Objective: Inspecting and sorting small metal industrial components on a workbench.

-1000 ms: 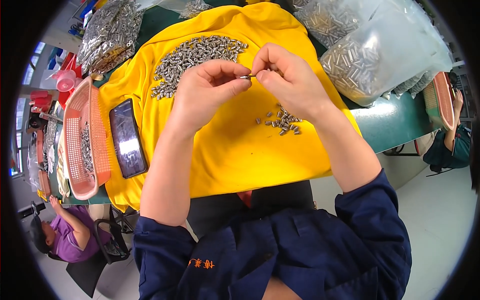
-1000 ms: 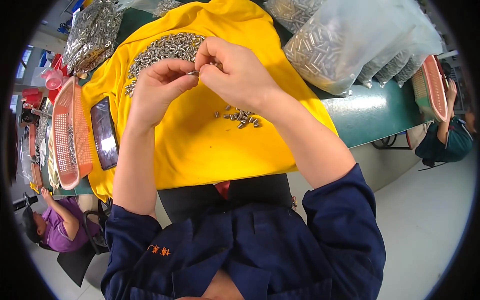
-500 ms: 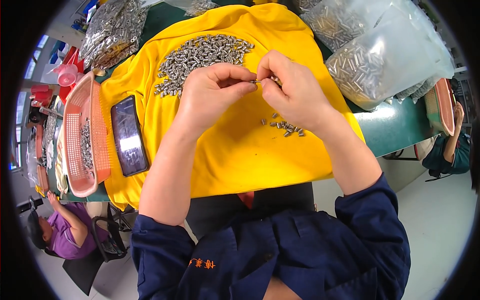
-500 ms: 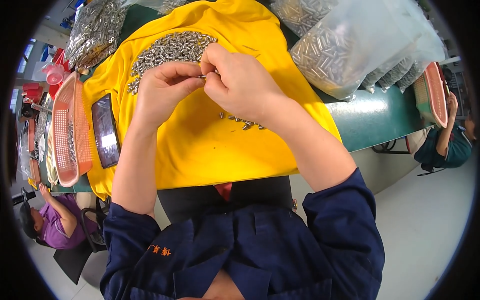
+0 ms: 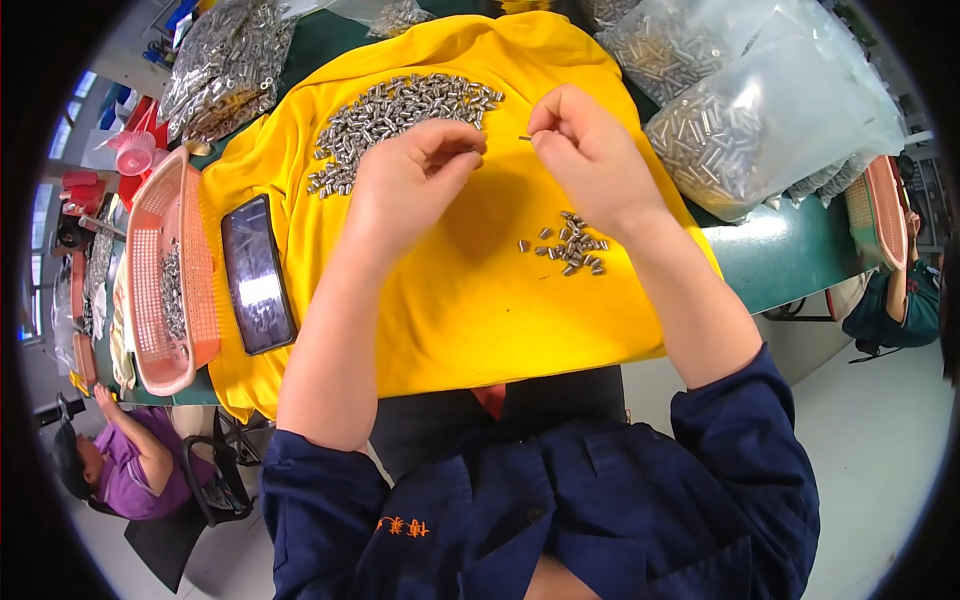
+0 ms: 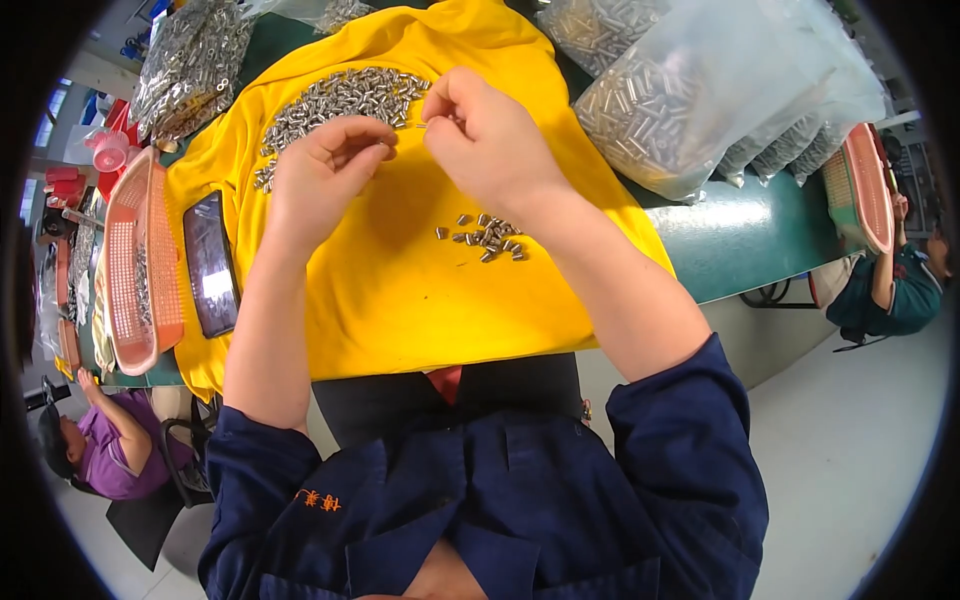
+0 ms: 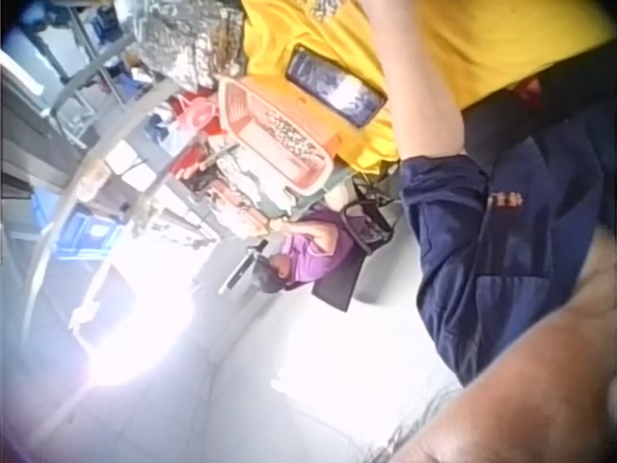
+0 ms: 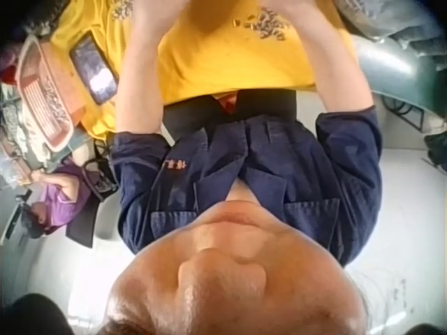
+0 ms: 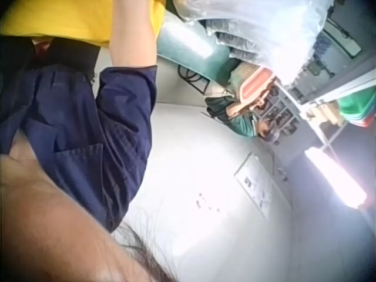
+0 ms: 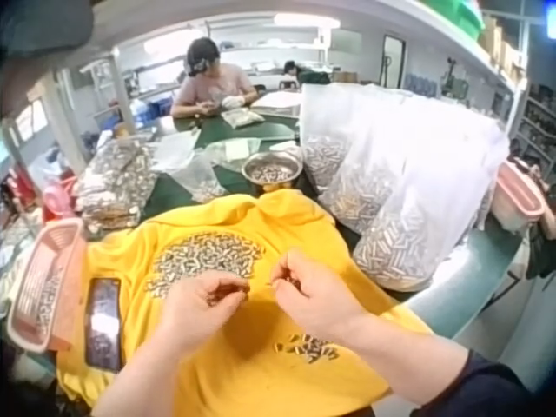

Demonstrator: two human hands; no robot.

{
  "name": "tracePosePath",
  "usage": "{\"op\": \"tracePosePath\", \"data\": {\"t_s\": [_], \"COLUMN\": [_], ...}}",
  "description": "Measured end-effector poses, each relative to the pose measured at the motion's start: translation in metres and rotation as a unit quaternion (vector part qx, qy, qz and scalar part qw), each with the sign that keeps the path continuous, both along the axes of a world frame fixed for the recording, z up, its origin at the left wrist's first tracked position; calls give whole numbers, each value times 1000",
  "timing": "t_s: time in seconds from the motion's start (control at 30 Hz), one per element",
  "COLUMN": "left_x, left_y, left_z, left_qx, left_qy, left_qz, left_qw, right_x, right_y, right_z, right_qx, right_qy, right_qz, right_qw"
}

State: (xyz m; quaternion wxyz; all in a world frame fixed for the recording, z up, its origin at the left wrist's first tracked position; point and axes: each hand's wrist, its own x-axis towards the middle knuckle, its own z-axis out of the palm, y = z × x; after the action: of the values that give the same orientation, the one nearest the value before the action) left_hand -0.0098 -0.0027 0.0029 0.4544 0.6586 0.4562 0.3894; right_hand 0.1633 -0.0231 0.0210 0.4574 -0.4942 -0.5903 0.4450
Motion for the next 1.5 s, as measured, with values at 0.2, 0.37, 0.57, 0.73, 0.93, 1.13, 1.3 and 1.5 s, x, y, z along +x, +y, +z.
{"op": "tracePosePath", "data": {"t_s": [0.2, 0.37, 0.57, 0.73, 0.93, 1.13, 1.3, 1.5], "left_x": [0, 1, 1, 2, 7, 1, 3, 4], "left_y": [-2, -4, -5, -5, -9, -5, -3, -2], "left_z": [2, 7, 5, 3, 5, 2, 0, -2], "left_qx": [-3, -189, -205, -193, -123, -150, -133, -131], "left_qy": [-12, -265, -307, -307, -224, -245, -206, -227], "left_qz": [-47, -64, -93, -95, -62, -98, -101, -60], "left_qw": [999, 943, 925, 927, 965, 953, 964, 963], "right_x": [-4, -5, -4, -5, -7, -1, -3, 1], "right_y": [-3, -6, -4, -6, -8, -4, -8, 0], "right_z": [2, 5, 3, 5, 3, 10, 5, 1], "right_qx": [81, 91, 70, 80, 180, 14, 129, 37], "right_qy": [-54, -40, -28, -35, -163, -59, -178, -52], "right_qz": [9, 18, 48, 57, 22, 83, 69, 65], "right_qw": [995, 995, 996, 995, 970, 995, 973, 996]}}
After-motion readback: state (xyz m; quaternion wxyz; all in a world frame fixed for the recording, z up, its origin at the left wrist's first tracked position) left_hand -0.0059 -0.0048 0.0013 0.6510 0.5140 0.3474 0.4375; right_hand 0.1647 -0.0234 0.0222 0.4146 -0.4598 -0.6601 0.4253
